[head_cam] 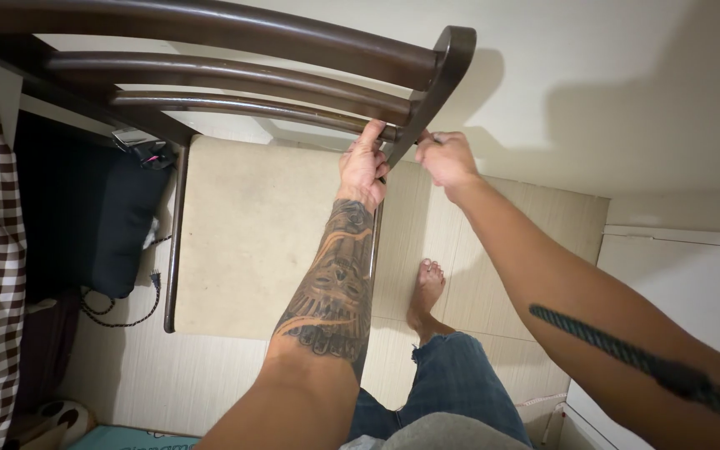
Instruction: The person assembles a wooden chair by inserting and tightening screws into the backrest frame using a screwdriver. The chair is held upright while the person works on the upper joints of the backrest.
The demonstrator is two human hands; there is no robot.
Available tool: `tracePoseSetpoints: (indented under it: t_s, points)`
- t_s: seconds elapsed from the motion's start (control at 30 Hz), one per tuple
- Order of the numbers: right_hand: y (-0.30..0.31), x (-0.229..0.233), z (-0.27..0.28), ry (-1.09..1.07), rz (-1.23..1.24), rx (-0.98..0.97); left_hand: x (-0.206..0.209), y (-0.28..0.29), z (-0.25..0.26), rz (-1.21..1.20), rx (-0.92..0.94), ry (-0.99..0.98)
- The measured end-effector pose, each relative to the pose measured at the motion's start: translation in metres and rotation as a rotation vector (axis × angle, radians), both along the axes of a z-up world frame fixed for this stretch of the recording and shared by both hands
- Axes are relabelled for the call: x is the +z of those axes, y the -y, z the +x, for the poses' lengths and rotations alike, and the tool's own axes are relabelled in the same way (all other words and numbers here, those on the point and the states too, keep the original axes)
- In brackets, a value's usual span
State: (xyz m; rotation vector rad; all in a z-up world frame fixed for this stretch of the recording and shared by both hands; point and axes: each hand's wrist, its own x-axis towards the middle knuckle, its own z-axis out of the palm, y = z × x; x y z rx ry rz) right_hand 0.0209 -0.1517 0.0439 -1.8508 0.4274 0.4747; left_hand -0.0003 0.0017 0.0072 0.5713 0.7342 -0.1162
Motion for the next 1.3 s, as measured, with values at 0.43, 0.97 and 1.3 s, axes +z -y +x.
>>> tracePoseSetpoints:
  t_s: [0.43, 0.97, 1.3]
  points:
    - [-0.013, -0.010, 0.006, -0.093, 0.181, -0.184, 0.000, -0.004, 0.000, 0.055, -0.070, -0.015]
    - [0.003, 0.006, 0.009, -0.004, 0.417, -0.009, 0.005, -0.031, 0.010, -0.017, -0.235, -0.025]
    - [-0.001, -0.004, 0.003, -0.034, 0.326, -0.032, 0.008, -0.029, 0.005, 0.010, -0.218, -0.014]
